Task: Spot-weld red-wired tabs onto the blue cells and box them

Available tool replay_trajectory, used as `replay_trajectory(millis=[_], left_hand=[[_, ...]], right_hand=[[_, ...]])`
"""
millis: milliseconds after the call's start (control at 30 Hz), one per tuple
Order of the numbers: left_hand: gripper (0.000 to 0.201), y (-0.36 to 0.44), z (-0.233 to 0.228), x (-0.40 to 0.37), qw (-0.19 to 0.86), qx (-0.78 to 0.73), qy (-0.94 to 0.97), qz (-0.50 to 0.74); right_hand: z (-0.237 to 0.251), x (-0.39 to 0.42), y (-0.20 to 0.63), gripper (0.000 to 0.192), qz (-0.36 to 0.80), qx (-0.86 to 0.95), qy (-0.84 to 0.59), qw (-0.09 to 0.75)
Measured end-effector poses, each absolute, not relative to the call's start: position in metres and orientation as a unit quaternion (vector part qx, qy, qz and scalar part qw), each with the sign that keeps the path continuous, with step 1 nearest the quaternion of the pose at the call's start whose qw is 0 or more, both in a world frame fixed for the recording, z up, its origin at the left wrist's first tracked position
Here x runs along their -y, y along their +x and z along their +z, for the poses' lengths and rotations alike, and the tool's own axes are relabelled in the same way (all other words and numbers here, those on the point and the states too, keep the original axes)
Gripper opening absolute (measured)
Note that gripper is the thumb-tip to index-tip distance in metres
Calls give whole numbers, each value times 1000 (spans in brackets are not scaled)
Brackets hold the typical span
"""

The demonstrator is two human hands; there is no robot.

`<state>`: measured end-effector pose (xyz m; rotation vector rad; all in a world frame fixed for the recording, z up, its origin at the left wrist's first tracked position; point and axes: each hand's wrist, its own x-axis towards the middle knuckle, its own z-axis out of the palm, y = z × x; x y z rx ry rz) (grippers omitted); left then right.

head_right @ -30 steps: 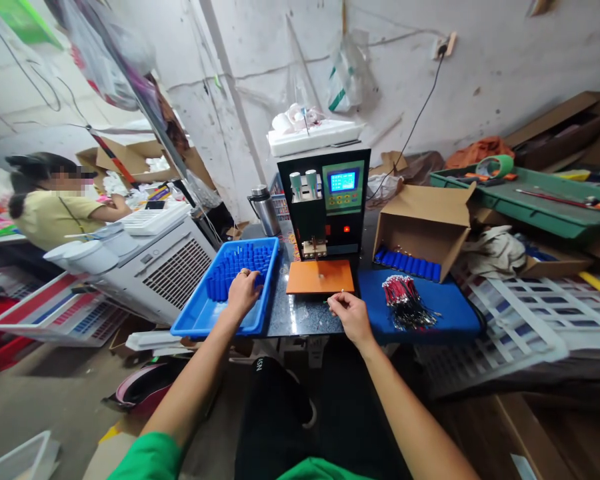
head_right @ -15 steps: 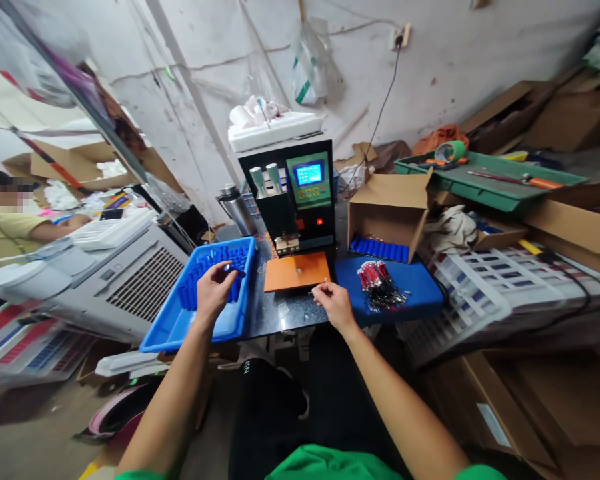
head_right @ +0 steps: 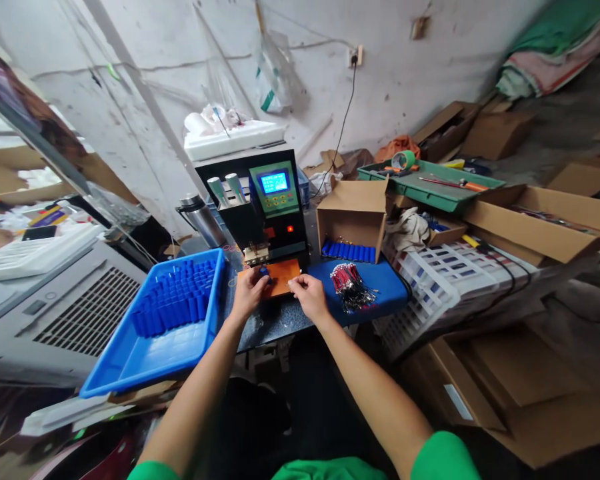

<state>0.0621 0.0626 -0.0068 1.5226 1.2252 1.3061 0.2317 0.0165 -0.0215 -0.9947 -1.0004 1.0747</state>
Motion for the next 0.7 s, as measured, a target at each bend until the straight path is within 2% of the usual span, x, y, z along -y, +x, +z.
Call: replay_trajectory(millis=[300, 500, 700], left_hand=[[42, 65, -18, -68, 401, -459, 583, 537], [41, 62, -26, -72, 384, -433, 602, 550], [36, 63, -25, -70, 381, -428, 604, 554]], right_hand=[[-14, -73, 203, 25, 470, 430, -426, 642], [-16, -90, 187, 24, 487, 440, -425, 623], [-27, -97, 182, 22, 438, 488, -471, 590]])
